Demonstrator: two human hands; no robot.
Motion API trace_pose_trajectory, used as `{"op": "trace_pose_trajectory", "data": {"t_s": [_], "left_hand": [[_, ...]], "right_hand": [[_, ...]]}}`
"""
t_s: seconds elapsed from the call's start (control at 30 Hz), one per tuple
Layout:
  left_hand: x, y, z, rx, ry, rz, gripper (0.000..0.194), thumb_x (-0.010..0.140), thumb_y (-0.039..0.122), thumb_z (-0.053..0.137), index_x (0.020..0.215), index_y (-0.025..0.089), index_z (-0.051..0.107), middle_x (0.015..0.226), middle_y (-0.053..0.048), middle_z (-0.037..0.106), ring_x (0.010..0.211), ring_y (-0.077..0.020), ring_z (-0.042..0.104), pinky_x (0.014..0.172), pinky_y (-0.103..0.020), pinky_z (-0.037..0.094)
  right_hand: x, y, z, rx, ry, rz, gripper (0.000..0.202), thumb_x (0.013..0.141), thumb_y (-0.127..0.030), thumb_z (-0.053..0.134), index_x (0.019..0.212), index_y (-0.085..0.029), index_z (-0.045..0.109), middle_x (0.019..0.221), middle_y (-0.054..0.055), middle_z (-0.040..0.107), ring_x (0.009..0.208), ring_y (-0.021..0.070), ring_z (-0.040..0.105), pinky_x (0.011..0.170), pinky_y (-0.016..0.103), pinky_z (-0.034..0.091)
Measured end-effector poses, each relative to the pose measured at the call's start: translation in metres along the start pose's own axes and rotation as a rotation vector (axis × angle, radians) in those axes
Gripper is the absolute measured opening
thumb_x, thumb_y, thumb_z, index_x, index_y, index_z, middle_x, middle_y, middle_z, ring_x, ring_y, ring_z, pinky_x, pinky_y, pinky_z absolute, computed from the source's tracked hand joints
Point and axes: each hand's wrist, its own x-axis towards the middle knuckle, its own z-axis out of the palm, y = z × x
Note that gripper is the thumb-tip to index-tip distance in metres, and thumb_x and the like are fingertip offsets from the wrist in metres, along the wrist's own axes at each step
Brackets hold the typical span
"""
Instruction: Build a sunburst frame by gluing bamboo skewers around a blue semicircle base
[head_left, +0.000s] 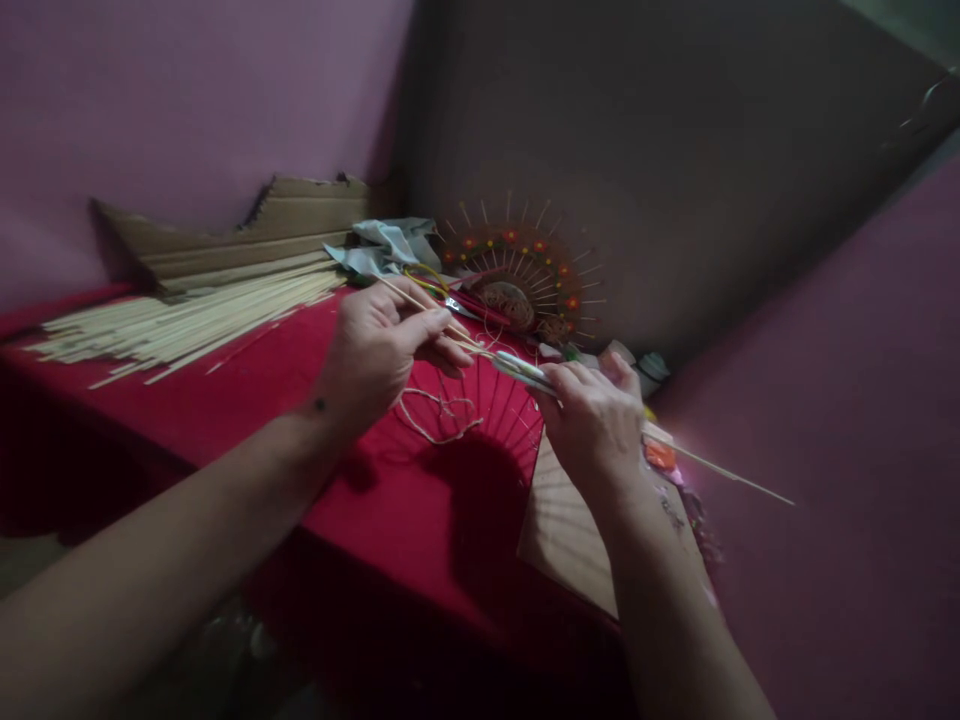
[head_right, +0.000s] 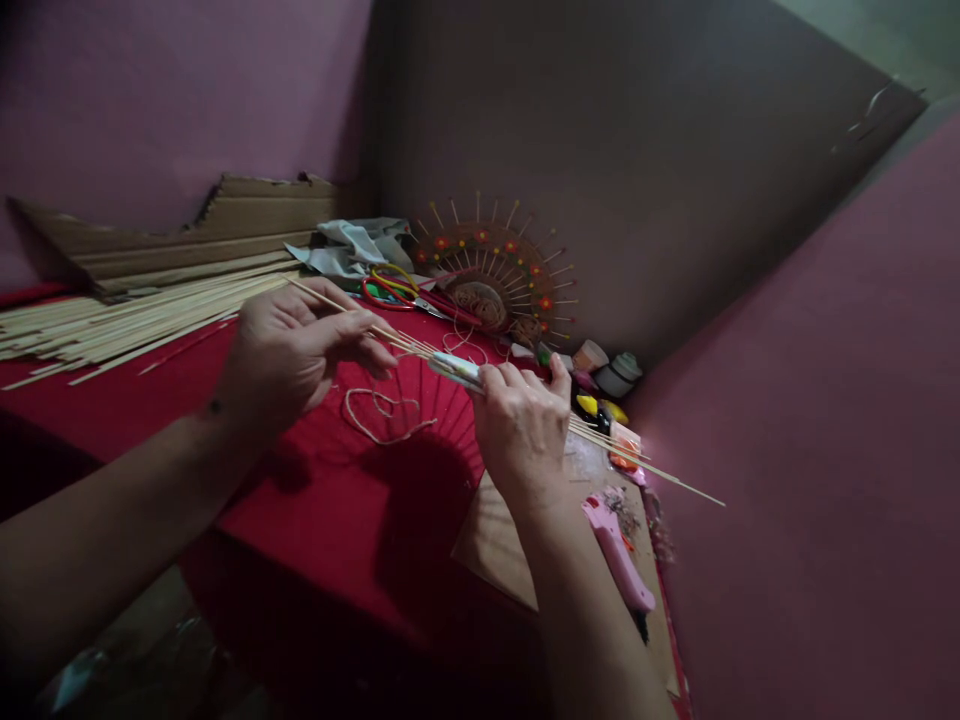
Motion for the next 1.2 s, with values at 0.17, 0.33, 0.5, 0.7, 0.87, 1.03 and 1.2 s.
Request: {"op": "trace_pose_trajectory", "data": {"t_s": [0.17,0.33,0.5,0.7,0.87,1.03,1.2], "left_hand": [[-0.015,-0.002,0.01,0.111,-0.093,0.065,0.007,0.08,0.018,0.061,0.074,0.017,0.057,0.058,0.0,0.067,0.051,-0.0155,0.066,0.05,-0.027,0.056],[-0.019,-0.007,0.016,0.219,-0.127,0.107,0.008,0.083,0.023,0.06,0.077,0.018,0.058,0.062,0.0,0.068,0.052,-0.0138,0.066,0.052,-0.025,0.055],[-0.02,-0.015,0.014,0.288,-0.151,0.148,0.007,0.085,0.024,0.058,0.081,0.018,0.059,0.063,0.0,0.069,0.053,-0.0133,0.066,0.053,-0.024,0.054],[-0.024,-0.015,0.014,0.31,-0.143,0.293,0.006,0.084,0.021,0.059,0.081,0.016,0.059,0.065,0.0,0.068,0.054,-0.0126,0.066,0.051,-0.023,0.055],[-0.023,-0.01,0.016,0.271,-0.102,0.271,0.007,0.084,0.019,0.058,0.078,0.015,0.059,0.061,0.001,0.067,0.052,-0.0125,0.066,0.048,-0.022,0.055],[-0.022,-0.014,0.016,0.342,-0.131,0.346,0.007,0.085,0.019,0.057,0.079,0.015,0.059,0.063,0.001,0.067,0.053,-0.0116,0.066,0.051,-0.022,0.056],[-0.023,-0.014,0.016,0.359,-0.127,0.366,0.008,0.086,0.019,0.056,0.08,0.015,0.059,0.063,0.001,0.066,0.054,-0.0115,0.066,0.052,-0.022,0.056]], "right_hand": [[-0.001,0.0,0.0,-0.021,-0.018,-0.006,0.015,0.089,-0.031,0.055,0.089,-0.02,0.065,0.088,0.002,0.073,0.077,0.0176,0.064,0.103,0.042,0.026],[-0.001,-0.002,-0.003,-0.022,-0.041,-0.006,0.016,0.09,-0.03,0.054,0.093,-0.021,0.066,0.09,0.002,0.073,0.08,0.0179,0.064,0.103,0.042,0.025],[-0.001,-0.003,-0.004,-0.026,-0.061,0.003,0.015,0.089,-0.029,0.055,0.091,-0.02,0.066,0.09,0.0,0.073,0.08,0.0177,0.065,0.104,0.043,0.026],[-0.002,-0.003,-0.001,-0.027,-0.044,-0.007,0.012,0.088,-0.027,0.057,0.089,-0.02,0.066,0.091,0.0,0.073,0.079,0.0174,0.065,0.104,0.043,0.026],[-0.003,-0.001,0.0,-0.037,-0.025,-0.029,0.012,0.088,-0.026,0.057,0.09,-0.02,0.066,0.089,0.0,0.072,0.078,0.0174,0.064,0.104,0.044,0.026],[-0.004,-0.001,0.001,-0.043,-0.018,-0.041,0.013,0.089,-0.025,0.055,0.088,-0.02,0.066,0.086,-0.001,0.072,0.076,0.0167,0.064,0.104,0.044,0.026],[-0.004,-0.002,0.001,-0.038,-0.015,-0.042,0.011,0.088,-0.024,0.055,0.087,-0.02,0.066,0.086,-0.001,0.072,0.076,0.0168,0.064,0.104,0.044,0.026]]}}
